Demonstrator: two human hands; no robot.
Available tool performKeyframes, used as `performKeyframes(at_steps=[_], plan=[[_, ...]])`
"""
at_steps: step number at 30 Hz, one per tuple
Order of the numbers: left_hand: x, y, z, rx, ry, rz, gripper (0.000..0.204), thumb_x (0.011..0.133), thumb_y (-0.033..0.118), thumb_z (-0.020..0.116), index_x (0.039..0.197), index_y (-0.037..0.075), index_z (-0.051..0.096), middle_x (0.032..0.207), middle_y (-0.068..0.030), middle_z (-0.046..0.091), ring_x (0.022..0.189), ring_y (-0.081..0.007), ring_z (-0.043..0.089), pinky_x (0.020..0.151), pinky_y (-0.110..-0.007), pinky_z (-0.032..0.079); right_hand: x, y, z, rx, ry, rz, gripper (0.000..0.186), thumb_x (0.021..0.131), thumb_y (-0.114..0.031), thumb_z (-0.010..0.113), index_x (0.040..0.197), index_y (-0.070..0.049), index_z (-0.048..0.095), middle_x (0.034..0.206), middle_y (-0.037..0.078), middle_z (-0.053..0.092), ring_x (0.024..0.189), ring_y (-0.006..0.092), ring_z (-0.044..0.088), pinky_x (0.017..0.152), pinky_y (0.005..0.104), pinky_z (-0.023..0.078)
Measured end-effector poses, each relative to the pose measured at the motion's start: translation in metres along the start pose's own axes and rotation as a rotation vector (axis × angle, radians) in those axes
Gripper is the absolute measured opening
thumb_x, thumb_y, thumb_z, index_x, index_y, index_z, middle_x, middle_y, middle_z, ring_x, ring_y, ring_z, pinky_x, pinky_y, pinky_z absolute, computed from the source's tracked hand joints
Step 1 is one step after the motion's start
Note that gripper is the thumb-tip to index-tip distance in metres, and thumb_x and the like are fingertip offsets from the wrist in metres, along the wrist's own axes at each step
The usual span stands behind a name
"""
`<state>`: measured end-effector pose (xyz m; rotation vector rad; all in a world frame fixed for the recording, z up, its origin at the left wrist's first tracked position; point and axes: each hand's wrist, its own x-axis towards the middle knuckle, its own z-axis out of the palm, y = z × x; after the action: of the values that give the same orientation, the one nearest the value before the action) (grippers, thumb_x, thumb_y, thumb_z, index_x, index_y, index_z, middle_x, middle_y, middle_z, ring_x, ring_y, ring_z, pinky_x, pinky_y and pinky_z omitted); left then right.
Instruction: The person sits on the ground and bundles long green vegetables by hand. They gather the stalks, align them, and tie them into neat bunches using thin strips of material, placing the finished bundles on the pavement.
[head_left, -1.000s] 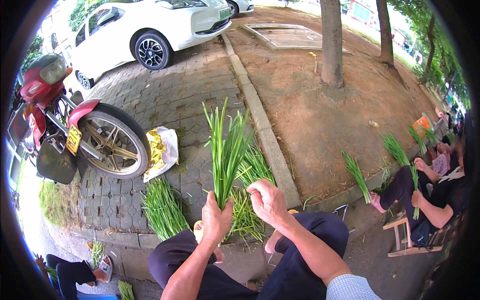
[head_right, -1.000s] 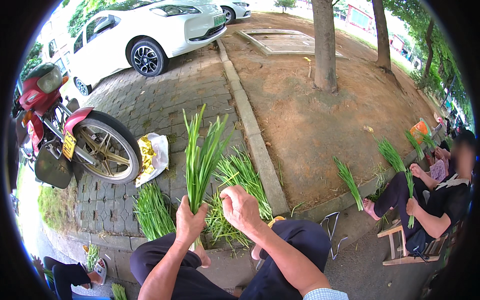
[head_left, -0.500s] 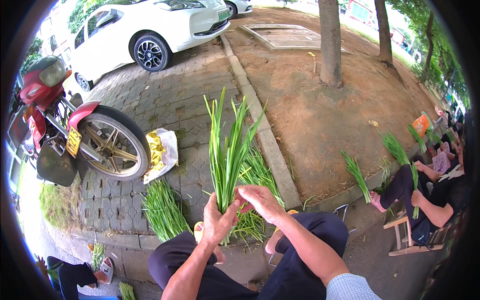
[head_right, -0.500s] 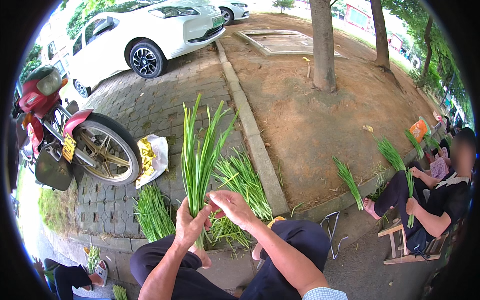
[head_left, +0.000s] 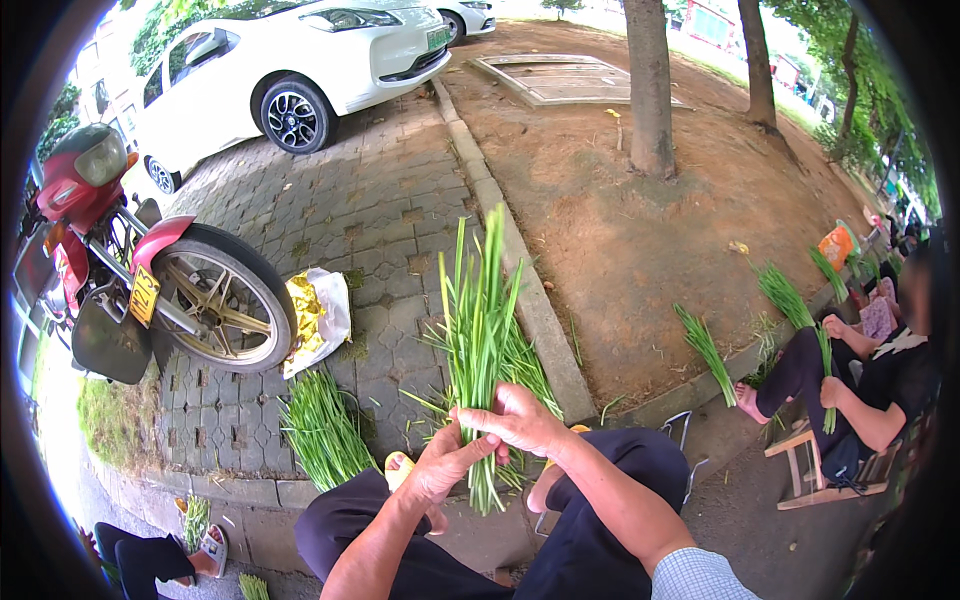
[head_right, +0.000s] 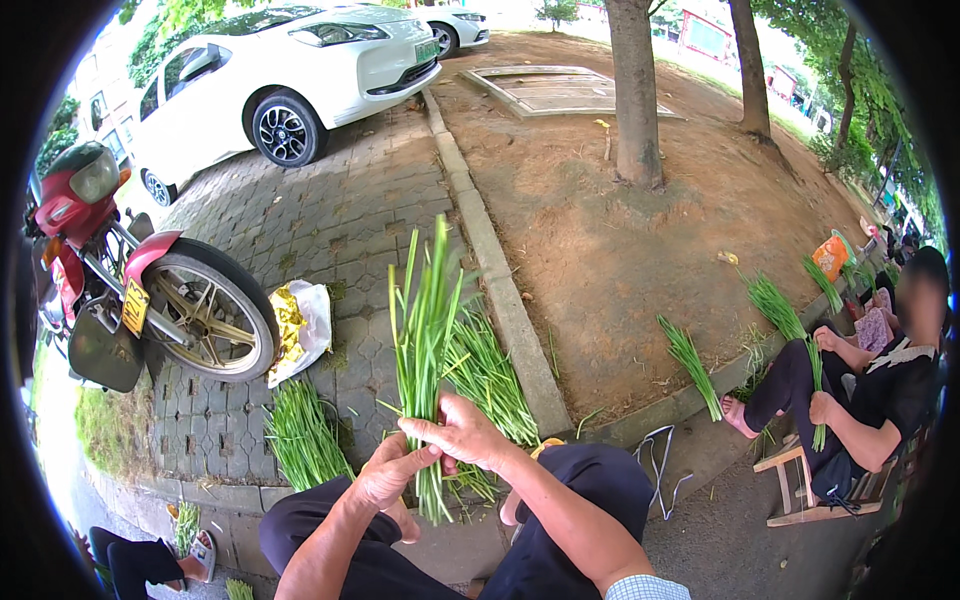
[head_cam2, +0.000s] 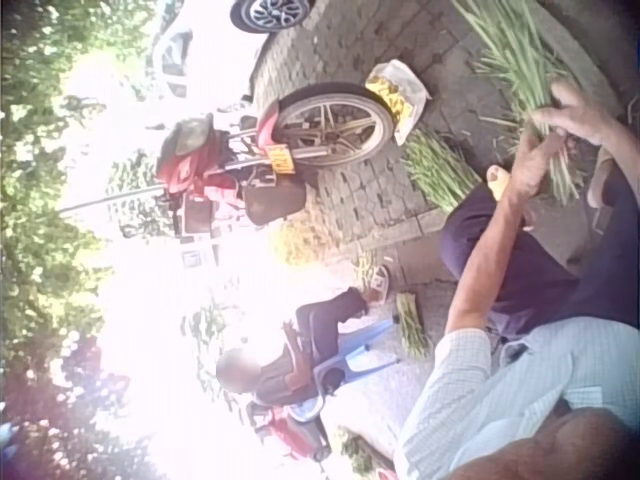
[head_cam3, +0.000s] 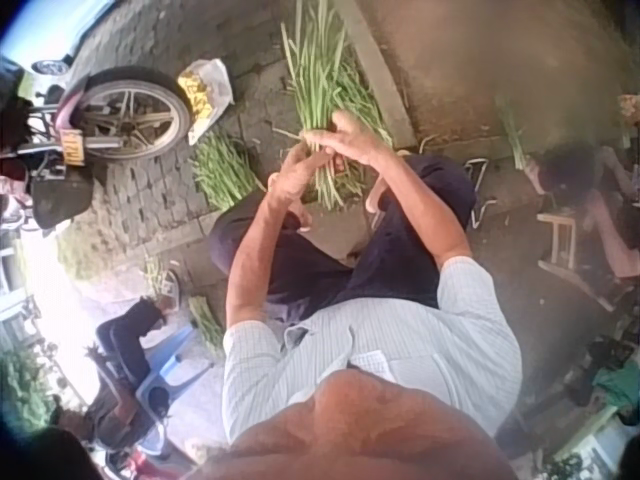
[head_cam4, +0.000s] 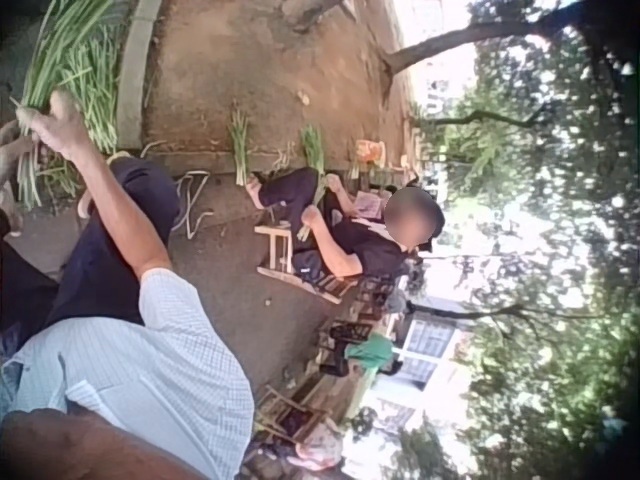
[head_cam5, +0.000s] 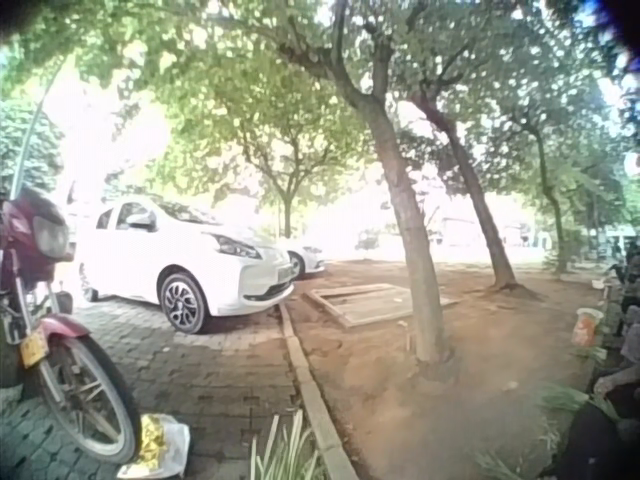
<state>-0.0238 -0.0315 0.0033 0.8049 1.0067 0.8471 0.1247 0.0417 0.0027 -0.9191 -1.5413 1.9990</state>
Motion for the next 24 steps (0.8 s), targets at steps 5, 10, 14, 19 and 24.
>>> performKeyframes(at_steps=[5,10,14,19,24], plan=[[0.0,-0.005,0.004,-0.088,0.09,0.075,0.051,0.086,0.029,0.068,0.122,0.0,0.046,0.102,-0.0076,0.06,0.096,-0.0174,0.058,0.091,-0.036,0.043,-0.005,-0.001,0.003,-0.049,0.042,-0.014,0.035,0.089,-0.034,0.063,0.106,-0.004,0.06,0.069,0.0,0.058,0.044,0.0048,0.046,0.038,0.0192,0.037],[-0.001,0.002,0.0,-0.172,0.005,0.028,0.046,0.091,0.028,0.06,0.126,0.001,0.045,0.099,-0.0114,0.06,0.097,-0.0211,0.059,0.089,-0.037,0.046,-0.002,0.001,0.0,0.208,0.02,-0.003,0.036,0.093,-0.037,0.057,0.093,-0.002,0.055,0.064,0.0,0.052,0.04,0.0065,0.046,0.035,0.0208,0.036],[-0.004,0.009,-0.002,-0.218,-0.048,-0.017,0.046,0.094,0.03,0.053,0.127,0.0,0.043,0.104,-0.0169,0.061,0.1,-0.0258,0.058,0.091,-0.04,0.046,0.0,0.005,-0.005,0.185,0.029,-0.038,0.038,0.093,-0.038,0.056,0.091,0.0,0.058,0.066,0.001,0.055,0.041,0.0068,0.047,0.036,0.0206,0.036],[-0.001,0.004,-0.01,-0.328,-0.105,-0.064,0.045,0.094,0.026,0.048,0.128,-0.002,0.041,0.112,-0.023,0.059,0.105,-0.0332,0.058,0.095,-0.047,0.044,0.003,0.009,-0.009,-0.078,0.092,-0.147,0.038,0.091,-0.038,0.059,0.082,-0.001,0.061,0.062,0.0,0.056,0.041,0.0058,0.045,0.039,0.0233,0.036],[0.001,0.005,-0.011,-0.39,-0.118,-0.103,0.05,0.088,0.02,0.048,0.131,-0.004,0.038,0.113,-0.0254,0.058,0.107,-0.0378,0.057,0.097,-0.051,0.042,-0.005,-0.01,-0.008,-0.097,0.057,0.005,0.029,0.091,-0.03,0.061,0.087,-0.001,0.064,0.06,-0.002,0.056,0.048,0.0047,0.048,0.042,0.0232,0.038]])
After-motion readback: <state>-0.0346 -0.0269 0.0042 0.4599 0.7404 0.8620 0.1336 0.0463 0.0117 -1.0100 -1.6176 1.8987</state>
